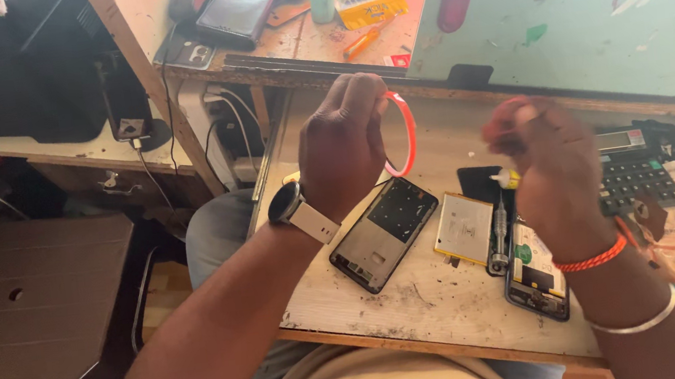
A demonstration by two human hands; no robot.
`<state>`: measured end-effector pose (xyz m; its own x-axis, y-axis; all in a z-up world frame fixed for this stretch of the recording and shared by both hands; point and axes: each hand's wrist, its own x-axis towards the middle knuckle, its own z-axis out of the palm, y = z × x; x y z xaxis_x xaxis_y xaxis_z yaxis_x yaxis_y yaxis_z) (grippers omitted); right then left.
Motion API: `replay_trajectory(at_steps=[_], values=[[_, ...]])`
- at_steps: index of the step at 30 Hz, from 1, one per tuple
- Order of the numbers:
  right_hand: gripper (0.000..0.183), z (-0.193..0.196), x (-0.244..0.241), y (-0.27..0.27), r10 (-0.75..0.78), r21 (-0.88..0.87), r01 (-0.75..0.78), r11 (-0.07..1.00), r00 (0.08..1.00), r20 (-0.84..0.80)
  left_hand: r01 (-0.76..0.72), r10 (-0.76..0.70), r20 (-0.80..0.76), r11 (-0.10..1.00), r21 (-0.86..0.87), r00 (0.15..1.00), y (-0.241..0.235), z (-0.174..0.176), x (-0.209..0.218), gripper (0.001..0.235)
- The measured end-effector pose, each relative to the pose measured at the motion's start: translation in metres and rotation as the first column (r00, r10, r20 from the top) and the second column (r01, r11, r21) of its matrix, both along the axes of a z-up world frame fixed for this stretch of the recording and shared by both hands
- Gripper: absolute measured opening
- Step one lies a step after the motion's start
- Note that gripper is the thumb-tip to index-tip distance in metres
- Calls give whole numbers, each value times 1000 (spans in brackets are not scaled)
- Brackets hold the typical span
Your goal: The person cuts a pink cable into small segments using scissors. They repeatedly measure the cable against a disassembled smartphone, cut a segment, and place it on the phone's back panel. The process is repeated multiple times throughout the clip.
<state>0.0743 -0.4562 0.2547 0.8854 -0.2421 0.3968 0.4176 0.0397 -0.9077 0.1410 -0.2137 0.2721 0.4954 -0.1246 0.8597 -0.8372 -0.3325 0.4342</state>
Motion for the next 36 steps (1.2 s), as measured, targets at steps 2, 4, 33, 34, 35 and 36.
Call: replay_trajectory(at_steps=[2,4,33,34,35,36], values=[[20,6,0,-14,-79,-198,79,977,997,11,3,-2,15,999,-48,1000,-1,0,4,7],[24,11,0,-20,-128,-651,116,750,991,29,3,-2,19,998,-65,1000,-1,0,6,8],[12,23,-19,19,-11,-841,354,409,924,383,418,-412,-72,887,193,908,-20,-10,-7,10],[12,23,-19,18,-11,-841,358,405,922,387,430,-423,-79,883,190,903,-19,-11,-6,9],[12,23,-18,16,5,-846,347,404,924,382,441,-434,-84,878,187,897,-20,-11,-5,8],[12,23,-18,14,21,-851,336,403,926,376,453,-444,-88,872,183,892,-20,-12,-5,8]])
